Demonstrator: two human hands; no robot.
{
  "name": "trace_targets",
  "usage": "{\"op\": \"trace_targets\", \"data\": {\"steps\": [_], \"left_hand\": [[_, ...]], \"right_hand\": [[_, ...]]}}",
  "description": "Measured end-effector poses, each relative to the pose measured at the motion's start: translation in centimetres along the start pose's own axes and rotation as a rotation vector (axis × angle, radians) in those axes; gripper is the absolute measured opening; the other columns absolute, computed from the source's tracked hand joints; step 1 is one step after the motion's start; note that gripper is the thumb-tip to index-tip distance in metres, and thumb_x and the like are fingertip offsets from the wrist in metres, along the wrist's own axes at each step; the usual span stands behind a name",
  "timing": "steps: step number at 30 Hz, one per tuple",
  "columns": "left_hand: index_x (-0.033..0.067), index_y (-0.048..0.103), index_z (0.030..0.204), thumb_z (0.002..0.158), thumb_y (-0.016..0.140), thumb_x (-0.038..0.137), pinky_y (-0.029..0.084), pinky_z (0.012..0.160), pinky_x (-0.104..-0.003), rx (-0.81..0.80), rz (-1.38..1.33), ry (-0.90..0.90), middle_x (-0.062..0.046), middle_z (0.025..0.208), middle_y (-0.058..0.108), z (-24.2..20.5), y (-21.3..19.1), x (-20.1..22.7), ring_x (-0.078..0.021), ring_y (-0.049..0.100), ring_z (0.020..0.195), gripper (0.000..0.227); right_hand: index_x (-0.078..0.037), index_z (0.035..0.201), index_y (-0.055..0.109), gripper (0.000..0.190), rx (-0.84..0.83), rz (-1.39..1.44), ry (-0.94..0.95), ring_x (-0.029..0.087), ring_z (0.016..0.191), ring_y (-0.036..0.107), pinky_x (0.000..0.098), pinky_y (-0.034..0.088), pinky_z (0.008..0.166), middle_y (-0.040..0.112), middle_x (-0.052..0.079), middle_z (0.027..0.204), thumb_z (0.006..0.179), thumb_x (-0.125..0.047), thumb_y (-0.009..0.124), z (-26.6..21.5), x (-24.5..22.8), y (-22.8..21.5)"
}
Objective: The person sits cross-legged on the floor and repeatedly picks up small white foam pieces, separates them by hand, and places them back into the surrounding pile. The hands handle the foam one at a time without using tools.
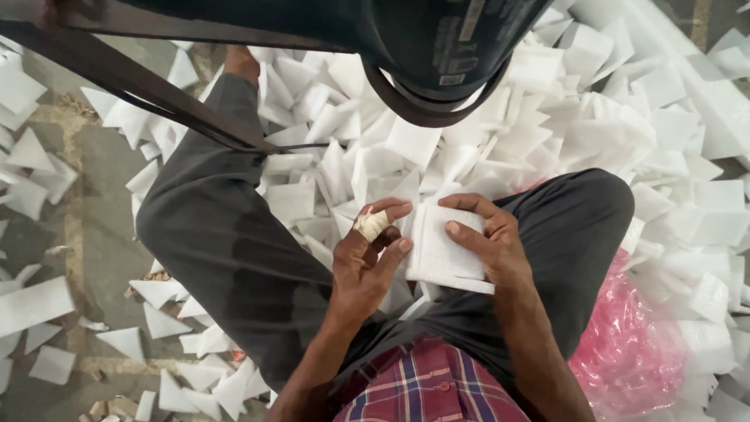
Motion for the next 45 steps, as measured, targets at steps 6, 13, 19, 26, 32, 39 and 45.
{"op": "trace_targets", "data": {"steps": [6,13,19,26,32,39,45], "left_hand": [[0.0009,0.068,0.120,0.090,0.071,-0.010,0.055,0.081,-0.023,0.063,-0.325,-0.162,-0.010,0.141,0.065,1.4,0.4,-1.2,-0.0059,0.056,0.087,0.032],[-0.0008,0.068,0.121,0.091,0.070,-0.008,0.056,0.080,-0.024,0.071,-0.421,-0.114,-0.011,0.139,0.066,4.6,1.0,-0.3,-0.0067,0.060,0.087,0.031],[-0.0002,0.070,0.130,0.096,0.074,-0.002,0.052,0.074,-0.023,0.018,-0.275,0.042,-0.004,0.096,0.067,9.0,0.1,3.7,-0.0055,0.058,0.080,0.035],[-0.0020,0.074,0.113,0.093,0.073,-0.006,0.053,0.070,-0.023,-0.033,-0.248,0.076,-0.002,0.123,0.067,8.6,-0.4,3.5,-0.0038,0.058,0.080,0.021],[-0.0021,0.075,0.104,0.085,0.075,-0.010,0.054,0.067,-0.023,0.029,-0.130,-0.160,-0.003,0.120,0.068,5.0,-0.9,-2.4,-0.0062,0.062,0.080,0.021],[-0.0002,0.074,0.102,0.083,0.077,-0.011,0.055,0.069,-0.025,-0.015,-0.182,-0.294,-0.003,0.116,0.069,0.9,0.1,-7.7,-0.0080,0.063,0.079,0.022],[0.0005,0.075,0.102,0.084,0.077,-0.009,0.056,0.070,-0.026,-0.015,-0.140,-0.395,-0.004,0.113,0.071,-1.4,0.9,-10.1,-0.0090,0.063,0.079,0.021]], "right_hand": [[0.001,0.119,0.065,0.035,-0.026,0.032,-0.017,0.010,0.076,0.068,0.0235,0.056,0.066,0.073,0.008,0.095,0.089,-0.011,0.076,1.1,-1.7,1.2],[0.002,0.118,0.064,0.036,-0.031,-0.009,-0.052,0.012,0.077,0.070,0.0229,0.057,0.067,0.072,0.009,0.095,0.088,-0.014,0.076,3.6,-5.5,2.2],[-0.001,0.110,0.069,0.033,-0.051,-0.044,-0.218,0.011,0.074,0.070,0.0235,0.058,0.066,0.074,0.006,0.099,0.084,-0.016,0.079,7.2,-10.2,3.3],[0.004,0.101,0.070,0.020,-0.029,-0.113,-0.171,0.011,0.071,0.067,0.0234,0.053,0.060,0.074,0.008,0.094,0.091,-0.012,0.078,7.7,-8.4,2.6],[0.000,0.111,0.071,0.023,-0.066,-0.193,0.038,0.011,0.070,0.070,0.0228,0.055,0.060,0.074,0.009,0.090,0.092,-0.013,0.070,4.8,-2.5,1.4],[0.001,0.113,0.070,0.023,-0.015,-0.096,0.195,0.012,0.069,0.069,0.0243,0.055,0.059,0.074,0.011,0.088,0.093,-0.012,0.069,0.6,3.3,-1.6],[0.001,0.113,0.069,0.023,0.005,-0.002,0.271,0.013,0.074,0.070,0.0255,0.056,0.064,0.075,0.011,0.092,0.093,-0.011,0.069,-1.3,6.3,-3.3]]}}
Point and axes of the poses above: each hand's wrist, its own z-axis towards the middle knuckle, its own y-axis out of the palm, x = y × z, the point moved 9 cm from there along z, towards the middle knuckle
